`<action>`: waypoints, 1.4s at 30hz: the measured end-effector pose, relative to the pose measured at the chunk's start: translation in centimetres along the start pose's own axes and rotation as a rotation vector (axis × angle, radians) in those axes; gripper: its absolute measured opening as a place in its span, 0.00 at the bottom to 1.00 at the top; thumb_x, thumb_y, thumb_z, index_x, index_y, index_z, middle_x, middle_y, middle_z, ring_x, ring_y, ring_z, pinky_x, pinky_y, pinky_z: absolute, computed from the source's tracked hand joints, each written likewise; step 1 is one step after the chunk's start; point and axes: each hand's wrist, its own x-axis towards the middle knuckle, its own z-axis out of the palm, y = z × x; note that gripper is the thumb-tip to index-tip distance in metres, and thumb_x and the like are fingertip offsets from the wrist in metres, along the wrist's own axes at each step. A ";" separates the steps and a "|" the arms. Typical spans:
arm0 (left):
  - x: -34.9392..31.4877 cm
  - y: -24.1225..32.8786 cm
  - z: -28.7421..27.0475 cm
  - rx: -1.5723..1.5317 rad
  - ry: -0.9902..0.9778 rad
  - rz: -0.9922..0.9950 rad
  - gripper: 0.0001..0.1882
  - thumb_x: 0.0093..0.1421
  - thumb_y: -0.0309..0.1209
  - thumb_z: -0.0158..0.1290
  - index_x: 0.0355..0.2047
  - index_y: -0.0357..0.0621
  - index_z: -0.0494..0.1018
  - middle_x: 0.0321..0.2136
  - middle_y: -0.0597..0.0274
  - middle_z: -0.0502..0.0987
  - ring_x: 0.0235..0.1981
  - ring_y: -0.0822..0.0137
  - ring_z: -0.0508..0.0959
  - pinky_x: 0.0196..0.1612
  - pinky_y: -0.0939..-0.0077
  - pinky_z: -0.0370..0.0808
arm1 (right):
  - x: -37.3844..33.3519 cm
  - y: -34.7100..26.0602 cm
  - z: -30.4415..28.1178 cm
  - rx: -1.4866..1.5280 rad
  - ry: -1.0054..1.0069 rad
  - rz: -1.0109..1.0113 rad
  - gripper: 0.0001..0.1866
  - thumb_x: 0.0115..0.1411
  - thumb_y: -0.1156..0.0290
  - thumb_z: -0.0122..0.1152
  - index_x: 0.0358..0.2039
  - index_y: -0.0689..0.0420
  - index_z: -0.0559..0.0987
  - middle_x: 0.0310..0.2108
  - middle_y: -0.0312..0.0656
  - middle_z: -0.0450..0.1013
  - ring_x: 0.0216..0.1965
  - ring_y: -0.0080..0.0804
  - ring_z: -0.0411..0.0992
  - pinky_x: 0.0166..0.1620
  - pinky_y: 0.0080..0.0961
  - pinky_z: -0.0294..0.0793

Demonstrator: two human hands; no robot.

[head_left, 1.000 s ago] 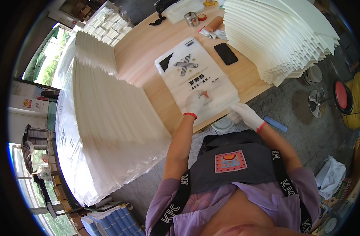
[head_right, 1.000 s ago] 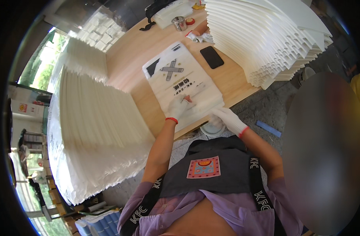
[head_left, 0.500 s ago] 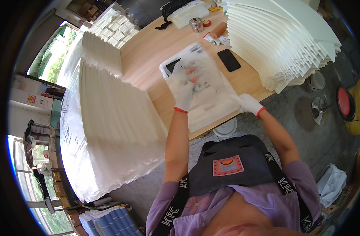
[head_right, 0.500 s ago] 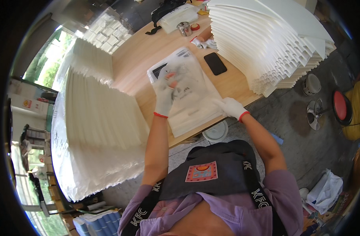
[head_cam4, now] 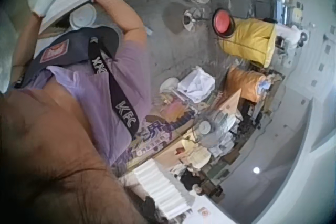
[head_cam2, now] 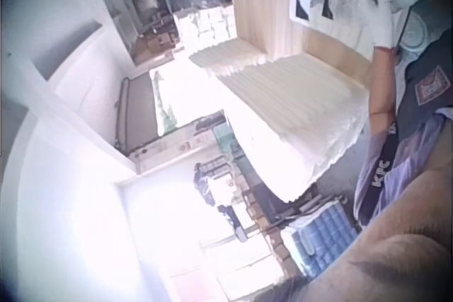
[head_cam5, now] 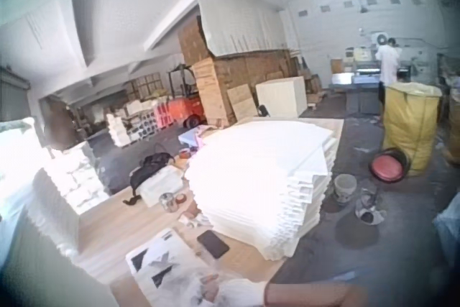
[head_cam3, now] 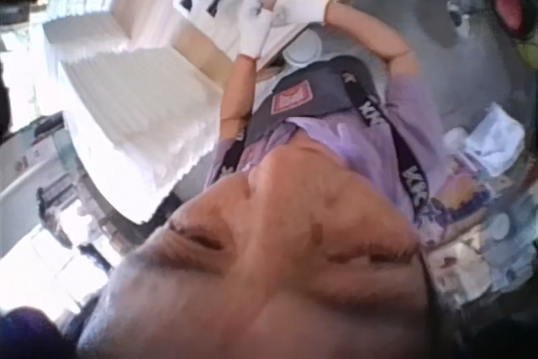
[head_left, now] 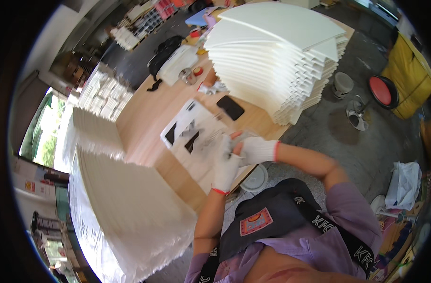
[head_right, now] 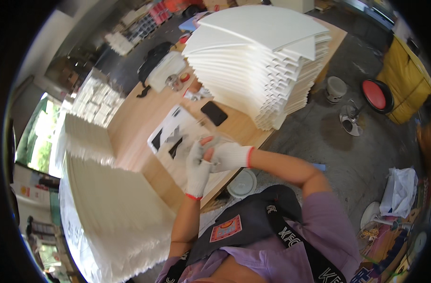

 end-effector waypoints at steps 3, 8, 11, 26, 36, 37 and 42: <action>1.3 1.8 -0.5 -0.077 0.043 -0.138 0.15 0.71 0.31 0.51 0.56 0.41 0.71 0.29 0.69 0.77 0.21 0.82 0.71 0.26 0.86 0.67 | -7.9 2.9 -5.9 -0.006 0.522 -0.269 0.09 0.64 0.61 0.61 0.41 0.49 0.82 0.36 0.46 0.80 0.38 0.43 0.80 0.43 0.40 0.79; 5.7 2.3 -0.8 -0.186 -0.013 -0.045 0.17 0.71 0.35 0.52 0.55 0.39 0.71 0.32 0.67 0.77 0.19 0.82 0.68 0.29 0.82 0.72 | -14.4 5.9 -18.2 -0.807 1.086 0.155 0.16 0.63 0.55 0.60 0.46 0.50 0.81 0.41 0.40 0.78 0.44 0.40 0.76 0.46 0.38 0.76; 8.6 1.8 -1.6 -0.165 -0.076 -0.008 0.16 0.70 0.32 0.52 0.55 0.40 0.72 0.41 0.64 0.79 0.31 0.78 0.75 0.36 0.82 0.73 | -14.5 8.1 -20.8 -0.780 0.866 0.199 0.15 0.64 0.54 0.57 0.43 0.50 0.80 0.39 0.40 0.77 0.44 0.39 0.76 0.46 0.37 0.76; 14.2 12.5 -0.4 -0.498 -0.277 -0.427 0.19 0.64 0.32 0.54 0.53 0.36 0.69 0.44 0.53 0.79 0.44 0.59 0.81 0.46 0.62 0.81 | -13.1 -4.8 -17.6 -0.730 0.934 -0.273 0.26 0.62 0.43 0.59 0.52 0.48 0.79 0.29 0.37 0.78 0.30 0.37 0.78 0.31 0.32 0.76; 9.0 15.4 -8.4 0.526 -0.138 -0.200 0.19 0.61 0.29 0.52 0.50 0.29 0.71 0.39 0.45 0.82 0.39 0.57 0.84 0.41 0.65 0.79 | -8.7 3.9 -8.4 1.036 0.782 -0.163 0.22 0.71 0.71 0.49 0.64 0.60 0.71 0.66 0.42 0.66 0.67 0.31 0.62 0.69 0.29 0.59; 8.2 15.8 -6.6 0.662 -0.103 -0.189 0.20 0.61 0.29 0.53 0.51 0.29 0.69 0.39 0.42 0.82 0.39 0.55 0.84 0.41 0.63 0.79 | -7.5 2.8 -7.0 0.913 0.888 -0.130 0.24 0.70 0.63 0.54 0.64 0.59 0.72 0.63 0.43 0.69 0.66 0.31 0.63 0.68 0.29 0.60; 0.5 8.7 -0.2 0.758 -0.161 0.328 0.55 0.51 0.40 0.70 0.73 0.41 0.49 0.68 0.35 0.54 0.57 0.42 0.74 0.52 0.61 0.77 | -2.9 -2.1 -3.5 0.679 0.918 0.064 0.28 0.66 0.52 0.62 0.57 0.60 0.77 0.54 0.47 0.76 0.55 0.37 0.75 0.59 0.32 0.71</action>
